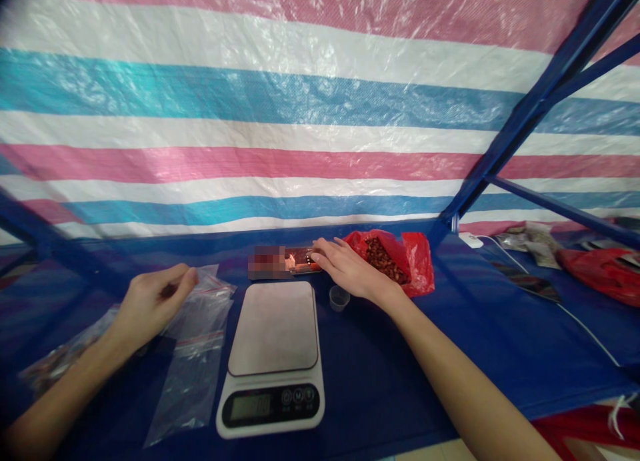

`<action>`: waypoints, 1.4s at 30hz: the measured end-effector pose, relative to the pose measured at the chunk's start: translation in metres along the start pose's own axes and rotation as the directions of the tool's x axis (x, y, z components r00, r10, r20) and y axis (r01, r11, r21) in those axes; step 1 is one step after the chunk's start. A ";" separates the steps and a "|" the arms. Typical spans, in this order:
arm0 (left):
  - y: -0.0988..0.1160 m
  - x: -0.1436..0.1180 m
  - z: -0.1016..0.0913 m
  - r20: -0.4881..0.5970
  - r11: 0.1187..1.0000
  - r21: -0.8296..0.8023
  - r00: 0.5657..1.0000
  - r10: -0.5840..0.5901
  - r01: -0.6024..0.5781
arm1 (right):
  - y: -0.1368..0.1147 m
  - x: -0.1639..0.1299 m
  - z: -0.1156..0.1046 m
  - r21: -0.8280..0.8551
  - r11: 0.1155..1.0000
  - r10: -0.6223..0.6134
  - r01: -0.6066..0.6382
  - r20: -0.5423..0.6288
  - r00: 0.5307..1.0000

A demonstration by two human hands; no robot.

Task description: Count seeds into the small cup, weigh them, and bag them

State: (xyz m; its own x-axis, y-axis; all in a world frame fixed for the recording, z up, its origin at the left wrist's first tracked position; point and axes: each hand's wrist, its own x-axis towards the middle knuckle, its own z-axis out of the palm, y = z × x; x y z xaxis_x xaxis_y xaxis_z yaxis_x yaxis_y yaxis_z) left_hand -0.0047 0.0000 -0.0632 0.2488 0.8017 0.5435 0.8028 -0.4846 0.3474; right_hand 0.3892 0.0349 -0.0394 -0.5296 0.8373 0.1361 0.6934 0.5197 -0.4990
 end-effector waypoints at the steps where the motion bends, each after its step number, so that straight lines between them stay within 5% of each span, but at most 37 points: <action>1: 0.000 0.000 0.000 0.002 1.000 0.001 1.000 0.000 0.000 | 0.001 0.000 0.001 -0.005 1.000 0.002 -0.002 -0.001 1.000; 27: 0.000 0.000 -0.001 -0.008 1.000 0.010 1.000 -0.012 0.012 | 0.009 -0.002 -0.004 -0.035 0.999 0.001 -0.003 -0.069 0.998; 33: 0.001 0.000 0.000 -0.010 1.000 -0.003 1.000 -0.019 0.019 | 0.008 -0.013 -0.030 0.015 0.999 -0.033 0.040 -0.310 0.950; 37: 0.002 0.001 0.001 0.001 0.999 -0.002 0.999 -0.032 0.032 | 0.024 -0.030 -0.059 -0.038 0.993 0.085 -0.114 -0.449 0.889; 42: 0.004 0.001 0.004 0.006 0.999 -0.014 0.999 -0.046 0.046 | 0.066 -0.045 -0.067 -0.297 0.910 0.261 -0.290 -0.136 0.956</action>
State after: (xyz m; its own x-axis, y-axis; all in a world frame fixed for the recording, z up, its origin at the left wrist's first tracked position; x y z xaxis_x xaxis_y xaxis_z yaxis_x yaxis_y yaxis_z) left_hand 0.0008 -0.0002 -0.0640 0.2148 0.8252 0.5224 0.8055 -0.4522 0.3830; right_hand 0.4918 0.0424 -0.0210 -0.2591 0.9588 0.1163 0.9295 0.2803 -0.2397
